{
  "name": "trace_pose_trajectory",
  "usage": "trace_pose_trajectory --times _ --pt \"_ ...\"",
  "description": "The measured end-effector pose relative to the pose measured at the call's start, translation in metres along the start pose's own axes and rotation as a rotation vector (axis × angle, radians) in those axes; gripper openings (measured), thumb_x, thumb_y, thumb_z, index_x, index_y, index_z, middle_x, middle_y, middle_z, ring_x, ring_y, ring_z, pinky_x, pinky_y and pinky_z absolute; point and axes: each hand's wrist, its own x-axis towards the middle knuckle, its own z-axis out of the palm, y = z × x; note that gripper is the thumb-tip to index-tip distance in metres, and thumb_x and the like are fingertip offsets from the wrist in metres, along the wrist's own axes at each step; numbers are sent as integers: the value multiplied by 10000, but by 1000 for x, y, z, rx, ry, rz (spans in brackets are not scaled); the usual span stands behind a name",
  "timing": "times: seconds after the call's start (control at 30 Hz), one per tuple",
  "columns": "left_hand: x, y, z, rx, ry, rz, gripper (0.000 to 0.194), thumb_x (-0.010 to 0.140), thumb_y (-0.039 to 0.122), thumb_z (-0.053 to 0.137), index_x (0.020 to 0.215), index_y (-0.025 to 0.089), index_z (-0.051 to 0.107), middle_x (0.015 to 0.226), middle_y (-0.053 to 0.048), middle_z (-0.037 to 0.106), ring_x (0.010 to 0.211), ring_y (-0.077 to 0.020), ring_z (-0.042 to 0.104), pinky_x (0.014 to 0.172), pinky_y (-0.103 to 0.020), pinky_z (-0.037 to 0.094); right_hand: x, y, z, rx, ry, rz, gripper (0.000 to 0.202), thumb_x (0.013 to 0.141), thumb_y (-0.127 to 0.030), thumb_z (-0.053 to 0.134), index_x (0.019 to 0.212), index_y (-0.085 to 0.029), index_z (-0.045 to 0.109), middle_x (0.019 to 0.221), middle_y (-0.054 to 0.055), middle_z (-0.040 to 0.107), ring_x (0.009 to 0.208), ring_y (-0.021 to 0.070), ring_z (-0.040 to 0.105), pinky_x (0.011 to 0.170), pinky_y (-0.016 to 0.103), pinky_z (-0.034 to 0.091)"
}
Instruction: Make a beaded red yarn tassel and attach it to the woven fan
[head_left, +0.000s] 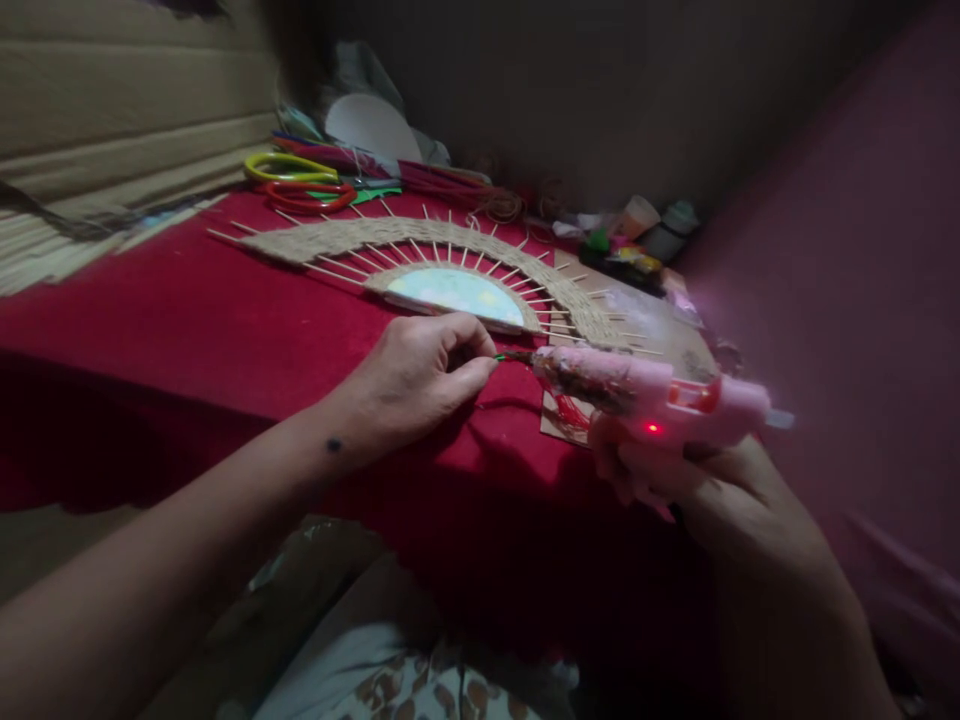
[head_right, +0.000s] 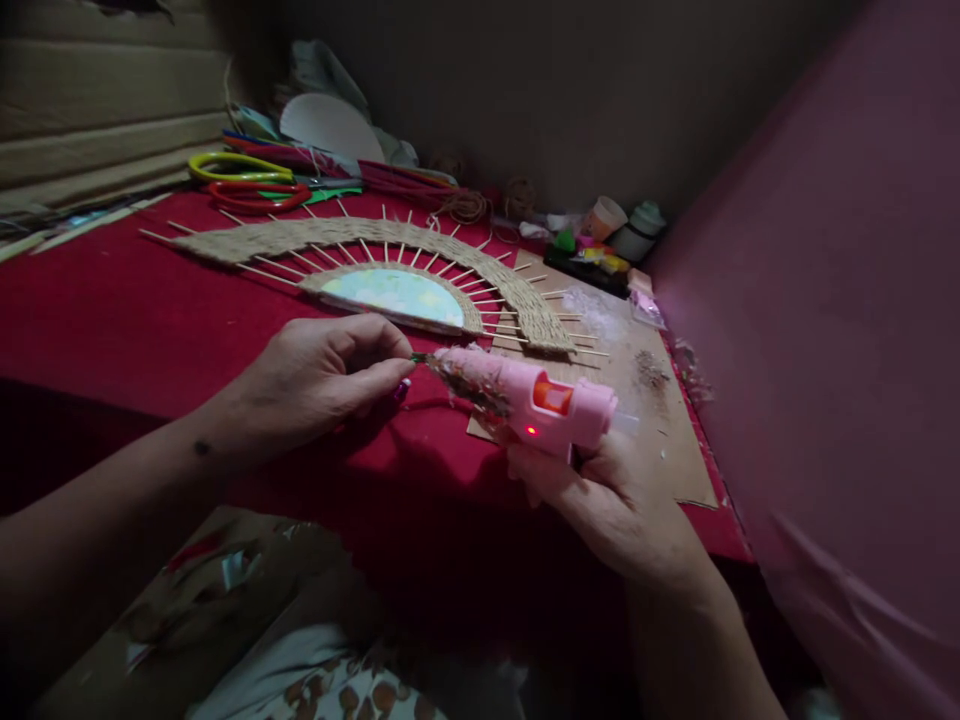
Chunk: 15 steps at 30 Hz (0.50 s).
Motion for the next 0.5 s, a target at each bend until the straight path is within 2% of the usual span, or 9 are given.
trace_pose_trajectory --times 0.23,0.33,0.5 --pt "1 -1 0 68 5 53 80 779 228 564 765 182 627 523 46 557 490 -86 474 485 -194 327 -4 3 8 -23 19 17 187 876 -332 595 725 -224 616 715 29 615 585 154 525 473 251 429" --pt "2 -2 0 101 -9 64 87 792 225 553 766 185 625 516 49 547 478 -84 458 487 -199 320 -4 5 10 -47 45 20 244 883 -332 592 669 -217 605 699 32 624 579 155 547 468 247 436" --pt "5 -2 0 152 -30 96 97 798 218 542 753 180 620 555 40 565 505 -88 466 515 -208 334 -3 12 8 10 71 55 205 856 -349 635 704 -218 671 683 40 651 569 172 588 463 256 462"
